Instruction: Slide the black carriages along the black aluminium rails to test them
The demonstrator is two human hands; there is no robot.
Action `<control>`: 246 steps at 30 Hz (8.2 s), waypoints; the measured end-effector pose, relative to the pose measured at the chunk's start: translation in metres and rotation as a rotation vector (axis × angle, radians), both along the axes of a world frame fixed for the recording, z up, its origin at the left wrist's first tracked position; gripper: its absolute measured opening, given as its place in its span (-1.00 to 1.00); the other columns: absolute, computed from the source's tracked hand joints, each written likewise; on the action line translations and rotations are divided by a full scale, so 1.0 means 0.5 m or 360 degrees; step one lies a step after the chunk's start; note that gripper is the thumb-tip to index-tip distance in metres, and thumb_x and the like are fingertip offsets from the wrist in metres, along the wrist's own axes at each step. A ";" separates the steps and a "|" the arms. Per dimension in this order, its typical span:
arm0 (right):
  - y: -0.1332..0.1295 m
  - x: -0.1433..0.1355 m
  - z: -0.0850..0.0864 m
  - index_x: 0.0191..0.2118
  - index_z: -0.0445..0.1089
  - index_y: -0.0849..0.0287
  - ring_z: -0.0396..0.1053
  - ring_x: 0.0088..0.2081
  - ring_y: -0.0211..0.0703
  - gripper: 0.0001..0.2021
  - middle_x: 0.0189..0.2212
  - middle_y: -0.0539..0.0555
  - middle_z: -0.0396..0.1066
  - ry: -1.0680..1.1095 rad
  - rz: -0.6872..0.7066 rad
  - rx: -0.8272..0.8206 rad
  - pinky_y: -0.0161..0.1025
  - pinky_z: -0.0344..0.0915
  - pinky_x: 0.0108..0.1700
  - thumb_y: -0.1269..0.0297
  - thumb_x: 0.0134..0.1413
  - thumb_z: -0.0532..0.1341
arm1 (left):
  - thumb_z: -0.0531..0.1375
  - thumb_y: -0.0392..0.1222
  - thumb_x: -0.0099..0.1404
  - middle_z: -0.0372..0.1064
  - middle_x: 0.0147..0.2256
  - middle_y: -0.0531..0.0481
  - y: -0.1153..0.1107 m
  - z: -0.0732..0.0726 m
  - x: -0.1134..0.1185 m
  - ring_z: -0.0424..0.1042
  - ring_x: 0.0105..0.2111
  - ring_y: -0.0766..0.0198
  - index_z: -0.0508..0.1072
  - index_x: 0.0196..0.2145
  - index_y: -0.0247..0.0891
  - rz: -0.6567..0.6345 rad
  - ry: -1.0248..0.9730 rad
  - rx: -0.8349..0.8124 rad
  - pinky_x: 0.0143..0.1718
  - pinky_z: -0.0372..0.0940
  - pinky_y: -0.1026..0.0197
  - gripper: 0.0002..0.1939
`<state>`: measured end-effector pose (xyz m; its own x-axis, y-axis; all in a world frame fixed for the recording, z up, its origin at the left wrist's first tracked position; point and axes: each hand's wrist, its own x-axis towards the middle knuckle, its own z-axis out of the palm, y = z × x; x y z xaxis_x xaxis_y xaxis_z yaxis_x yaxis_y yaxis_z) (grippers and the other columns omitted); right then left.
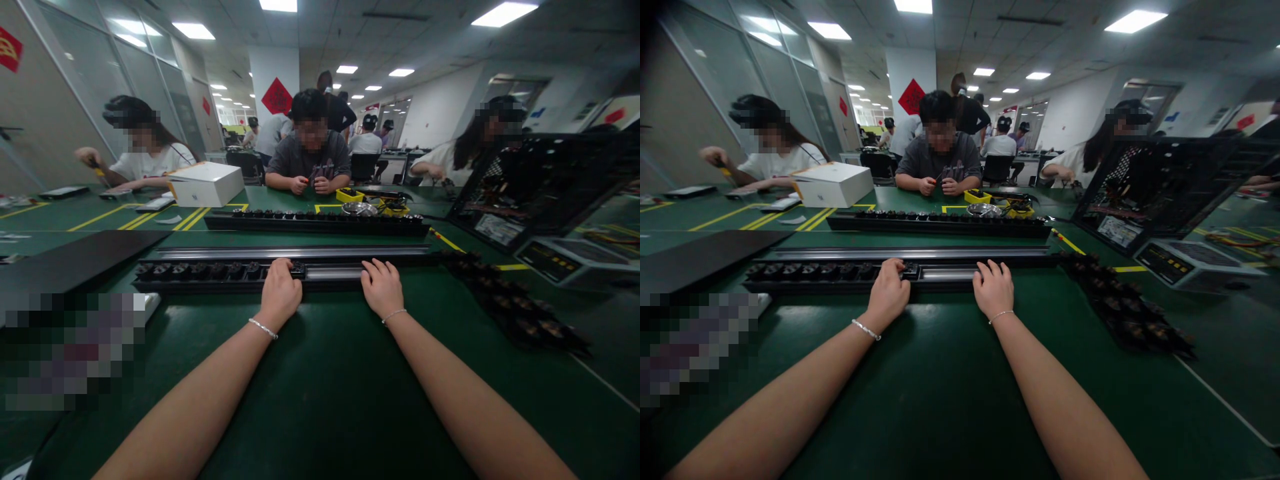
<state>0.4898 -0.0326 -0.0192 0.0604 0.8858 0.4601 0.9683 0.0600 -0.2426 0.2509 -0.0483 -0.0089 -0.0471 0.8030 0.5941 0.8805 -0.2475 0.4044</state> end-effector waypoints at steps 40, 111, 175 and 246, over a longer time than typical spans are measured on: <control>-0.002 0.000 0.002 0.07 0.35 0.11 0.01 0.18 0.10 -0.56 0.11 0.13 0.26 0.0014 0.0010 0.0022 0.05 0.10 0.11 0.16 0.18 -0.08 | -0.09 -0.01 0.32 0.45 -0.37 -0.12 -0.015 0.001 0.007 0.42 -0.27 0.09 0.39 -0.32 -0.26 0.0112 0.0633 -0.0150 -0.06 0.12 0.02 -0.65; -0.004 -0.002 0.002 0.07 0.35 0.07 0.02 0.17 0.12 -0.56 0.11 0.11 0.27 0.0025 -0.0004 0.0026 0.11 0.05 0.11 0.14 0.18 -0.09 | -0.11 0.02 0.34 0.49 -0.19 -0.02 -0.020 0.011 0.009 0.38 -0.13 0.12 0.39 -0.02 -0.07 -0.0095 0.0482 -0.0309 0.12 -0.10 -0.13 -0.59; -0.008 -0.173 0.036 -0.06 0.37 0.29 0.26 0.02 0.02 -0.61 -0.09 0.26 0.42 0.0206 0.0162 0.0050 -0.03 0.00 0.12 0.17 0.09 0.03 | -0.12 -0.01 0.34 0.46 -0.26 -0.02 -0.019 0.016 0.012 0.37 -0.17 0.12 0.42 -0.04 0.07 -0.0110 0.0557 -0.0322 0.13 -0.18 -0.26 -0.61; -0.009 -0.143 0.040 -0.14 0.38 0.23 0.28 -0.07 -0.01 -0.67 -0.19 0.19 0.44 0.0265 0.0029 0.0058 -0.09 0.03 0.03 0.17 0.05 0.05 | -0.05 0.00 0.31 0.27 0.08 -0.10 -0.015 0.000 0.003 0.25 0.06 0.11 0.36 0.00 -0.15 -0.0127 0.0478 -0.0193 0.07 0.03 -0.02 -0.60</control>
<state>0.4182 -0.0370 0.0006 0.1227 0.8704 0.4768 0.9136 0.0886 -0.3968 0.2525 -0.0558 -0.0087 0.1815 0.8628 0.4719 0.9446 -0.2864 0.1604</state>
